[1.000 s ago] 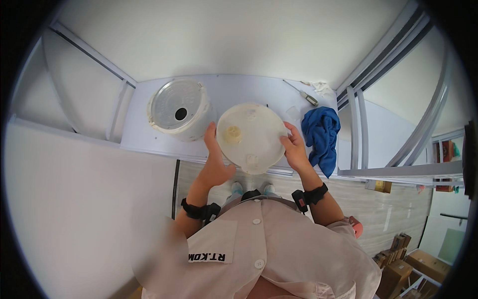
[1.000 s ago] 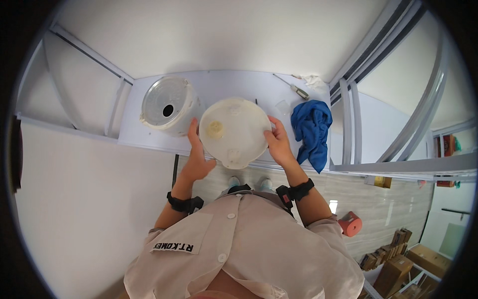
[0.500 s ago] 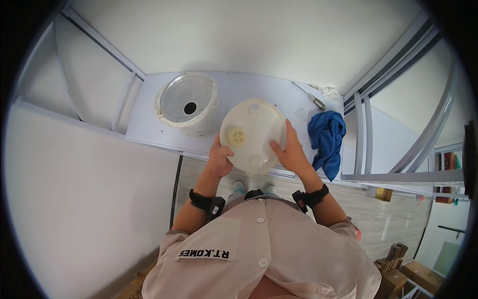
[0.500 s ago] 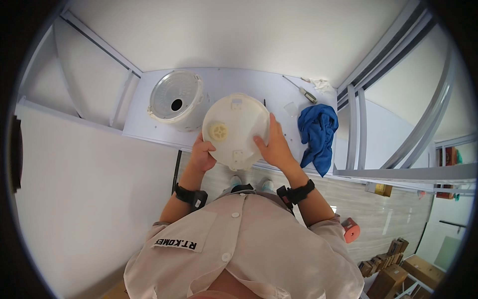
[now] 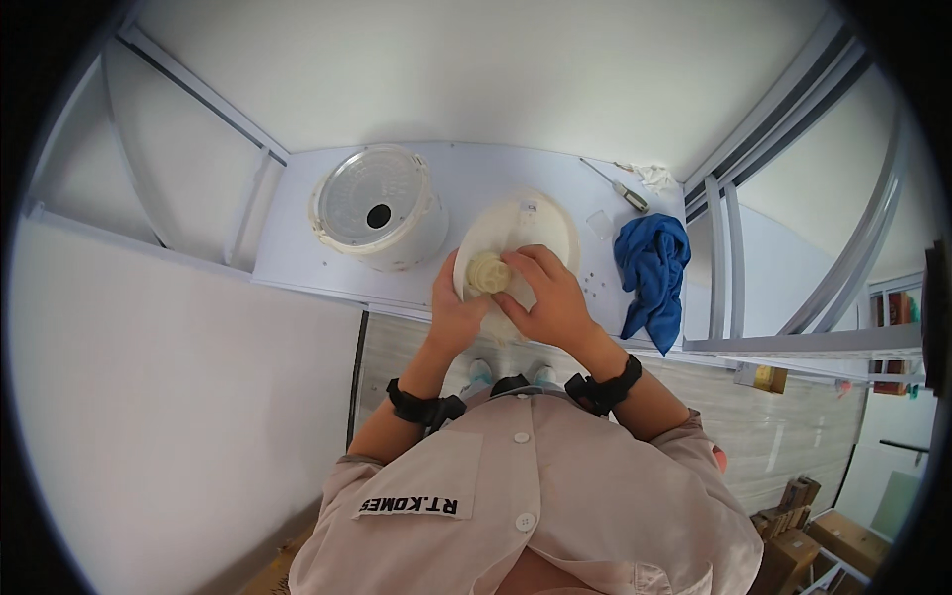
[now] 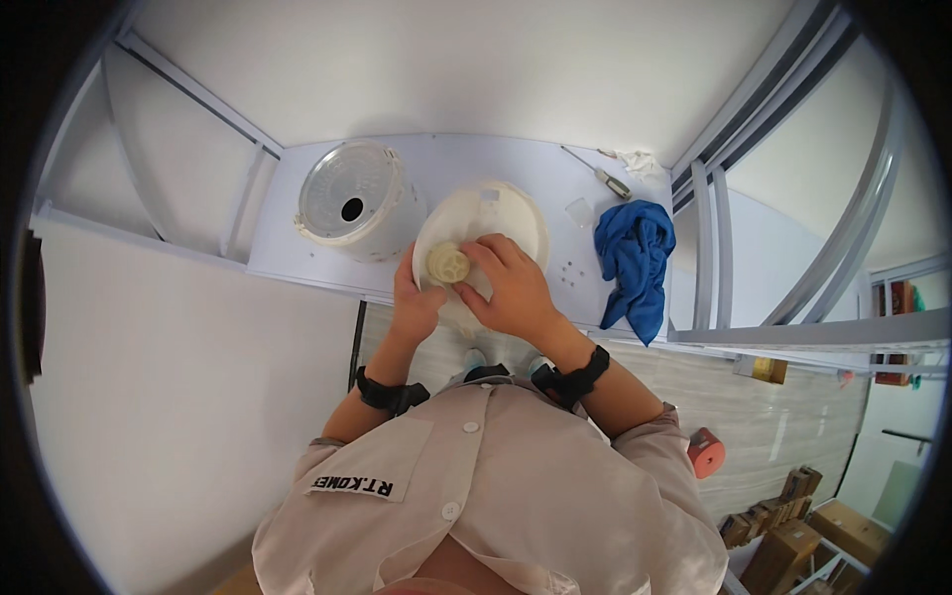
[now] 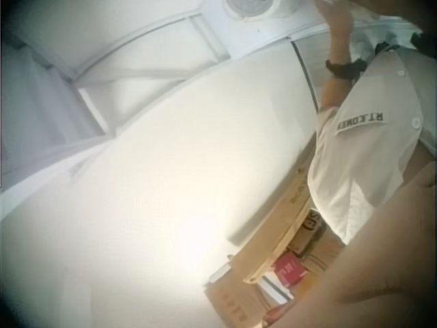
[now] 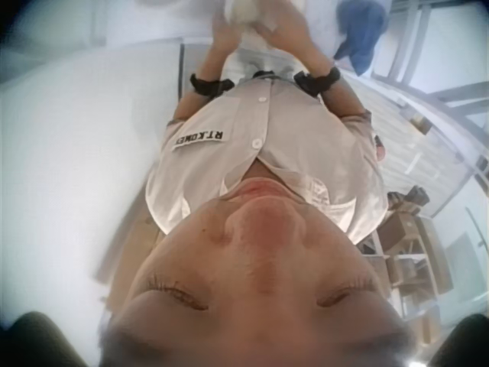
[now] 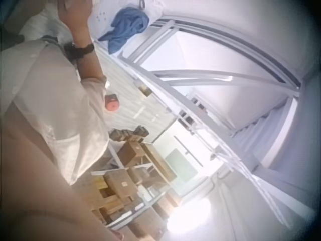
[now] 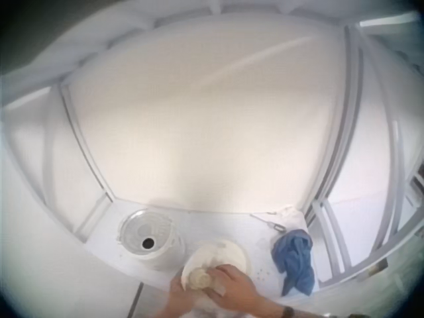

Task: The person uses a screwdriver to remove screws from a white plastic lid, then places the lid onto a white bucket. The person continues to use the screwdriver to tighten screws into the lid, securing it to the bucket.

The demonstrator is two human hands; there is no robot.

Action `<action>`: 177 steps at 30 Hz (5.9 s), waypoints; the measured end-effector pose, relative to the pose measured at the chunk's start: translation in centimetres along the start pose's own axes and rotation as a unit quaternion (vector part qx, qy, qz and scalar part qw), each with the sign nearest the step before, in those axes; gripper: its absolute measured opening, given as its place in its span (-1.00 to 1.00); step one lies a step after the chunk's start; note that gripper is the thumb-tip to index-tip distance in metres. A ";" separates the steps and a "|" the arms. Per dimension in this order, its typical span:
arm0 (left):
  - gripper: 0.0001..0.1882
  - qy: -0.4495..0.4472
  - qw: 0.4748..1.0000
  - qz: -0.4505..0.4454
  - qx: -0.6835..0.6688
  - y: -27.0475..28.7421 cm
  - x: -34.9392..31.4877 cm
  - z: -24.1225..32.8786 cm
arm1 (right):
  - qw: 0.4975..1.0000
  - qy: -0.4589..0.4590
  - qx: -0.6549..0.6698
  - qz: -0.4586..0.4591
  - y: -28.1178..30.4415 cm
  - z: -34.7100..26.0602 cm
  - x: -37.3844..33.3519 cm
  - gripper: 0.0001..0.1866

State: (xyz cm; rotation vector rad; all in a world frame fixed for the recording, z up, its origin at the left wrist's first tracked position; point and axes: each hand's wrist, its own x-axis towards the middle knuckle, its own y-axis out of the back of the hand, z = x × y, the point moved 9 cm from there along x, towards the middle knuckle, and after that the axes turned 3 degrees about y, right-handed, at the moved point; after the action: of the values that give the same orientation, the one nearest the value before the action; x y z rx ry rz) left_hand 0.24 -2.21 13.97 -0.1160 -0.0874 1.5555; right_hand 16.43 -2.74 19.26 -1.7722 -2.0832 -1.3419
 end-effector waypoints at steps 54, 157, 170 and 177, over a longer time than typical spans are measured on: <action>-0.08 0.034 0.992 0.036 -0.114 4.2 0.2 -3.3 | 0.944 -0.207 0.231 0.109 0.6 10.1 -4.8 -0.43; -0.35 0.014 0.964 0.054 0.258 0.2 2.9 -5.1 | 0.890 -0.404 0.195 0.080 4.7 16.8 -10.0 -0.68; -0.67 0.021 0.890 -0.088 0.446 -5.5 3.5 -11.0 | 0.874 -0.432 0.127 0.183 9.4 18.5 -13.0 -0.69; -0.54 0.082 0.858 -0.127 0.491 -10.3 3.9 -12.9 | 0.865 -0.440 0.114 0.210 11.7 17.2 -14.5 -0.66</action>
State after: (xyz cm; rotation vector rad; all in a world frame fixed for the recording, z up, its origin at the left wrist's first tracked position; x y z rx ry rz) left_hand 12.13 1.38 2.47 0.5547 0.7990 1.1602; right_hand 38.55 -3.08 6.84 -2.8045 -1.8170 -0.1234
